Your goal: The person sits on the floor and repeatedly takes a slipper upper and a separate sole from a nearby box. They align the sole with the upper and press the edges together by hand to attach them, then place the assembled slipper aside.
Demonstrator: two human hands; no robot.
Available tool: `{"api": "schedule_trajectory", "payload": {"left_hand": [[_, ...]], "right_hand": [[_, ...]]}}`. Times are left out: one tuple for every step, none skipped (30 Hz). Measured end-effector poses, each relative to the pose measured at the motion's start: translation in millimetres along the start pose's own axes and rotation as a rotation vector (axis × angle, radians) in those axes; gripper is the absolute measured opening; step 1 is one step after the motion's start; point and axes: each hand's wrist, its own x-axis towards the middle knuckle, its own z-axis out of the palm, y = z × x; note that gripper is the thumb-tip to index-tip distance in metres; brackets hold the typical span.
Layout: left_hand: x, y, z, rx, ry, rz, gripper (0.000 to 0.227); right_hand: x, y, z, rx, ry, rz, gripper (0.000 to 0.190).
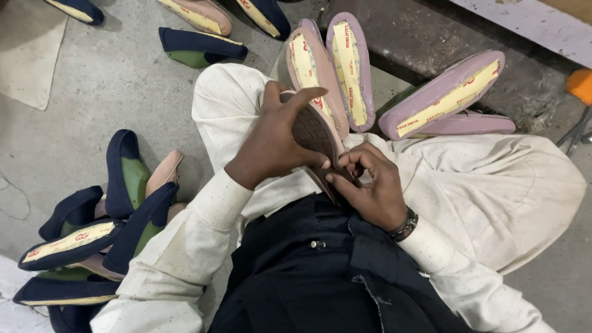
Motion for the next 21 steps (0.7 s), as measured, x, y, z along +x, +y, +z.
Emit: {"api": "schedule_trajectory", "payload": {"left_hand": [[-1.5, 1.8, -0.2, -0.008, -0.003, 0.009, 0.095], [-0.6, -1.9, 0.5, -0.007, 0.002, 0.006, 0.095], [0.1, -5.8, 1.5, -0.020, 0.029, 0.023, 0.089], [1.3, -9.5, 3.2, -0.035, 0.051, 0.041, 0.082], [-0.1, -10.5, 4.3, -0.035, 0.051, 0.040, 0.082], [0.1, -10.8, 5.9, -0.046, 0.074, 0.051, 0.079], [0.6, -10.9, 7.6, -0.056, 0.096, 0.062, 0.075], [0.2, -9.7, 8.2, -0.057, 0.096, 0.065, 0.075], [-0.1, -8.6, 8.7, -0.060, 0.110, 0.064, 0.071], [-2.3, -7.7, 9.6, -0.063, 0.125, 0.059, 0.068], [-3.2, -7.5, 10.3, -0.063, 0.125, 0.057, 0.068], [-3.6, -7.8, 10.3, -0.059, 0.135, 0.054, 0.068], [-3.9, -7.9, 10.6, -0.056, 0.145, 0.052, 0.068], [-3.6, -10.0, 11.9, -0.056, 0.143, 0.051, 0.068], [-3.2, -11.9, 13.2, -0.061, 0.155, 0.064, 0.068], [-1.4, -13.7, 13.5, -0.065, 0.168, 0.079, 0.067], [-1.8, -14.0, 16.0, -0.065, 0.166, 0.080, 0.067], [-3.5, -14.3, 18.8, -0.069, 0.197, 0.078, 0.067], [-5.6, -14.5, 21.5, -0.072, 0.228, 0.076, 0.067], [-6.4, -15.5, 23.0, -0.071, 0.228, 0.075, 0.067], [-7.5, -16.0, 24.5, -0.068, 0.253, 0.072, 0.066]], "right_hand": [[2.2, 0.8, -0.2, 0.085, -0.020, 0.011, 0.022], [2.8, 1.4, 0.8, 0.088, -0.024, 0.007, 0.022], [3.2, 2.1, 1.8, 0.109, -0.040, -0.016, 0.014], [2.6, 2.6, 2.1, 0.127, -0.053, -0.036, 0.011], [2.1, 3.1, 3.4, 0.127, -0.054, -0.035, 0.011], [2.3, 4.0, 3.4, 0.111, -0.022, -0.054, 0.013], [2.8, 5.0, 3.2, 0.095, 0.009, -0.073, 0.015], [0.6, 6.6, 3.1, 0.093, 0.011, -0.075, 0.015], [-1.4, 8.3, 3.2, 0.049, 0.047, -0.063, 0.035], [-4.9, 9.7, 3.8, 0.008, 0.080, -0.050, 0.062], [-6.3, 8.3, 1.6, 0.009, 0.079, -0.049, 0.062], [-6.8, 7.4, 0.2, -0.004, 0.058, -0.087, 0.057], [-7.3, 6.6, -1.4, -0.017, 0.038, -0.125, 0.052], [-6.5, 5.3, -0.1, -0.017, 0.038, -0.123, 0.052], [-5.5, 4.0, 1.1, -0.009, 0.053, -0.124, 0.048], [-3.0, 2.7, 2.6, -0.002, 0.069, -0.126, 0.044], [-2.4, 8.0, 3.0, -0.003, 0.071, -0.125, 0.044], [-2.5, 13.4, 3.6, 0.046, 0.074, -0.061, 0.044], [-2.9, 18.4, 4.3, 0.095, 0.077, 0.003, 0.044], [-2.3, 19.6, 4.2, 0.096, 0.076, 0.002, 0.044], [-1.9, 20.3, 3.8, 0.116, 0.071, 0.033, 0.040]]}}
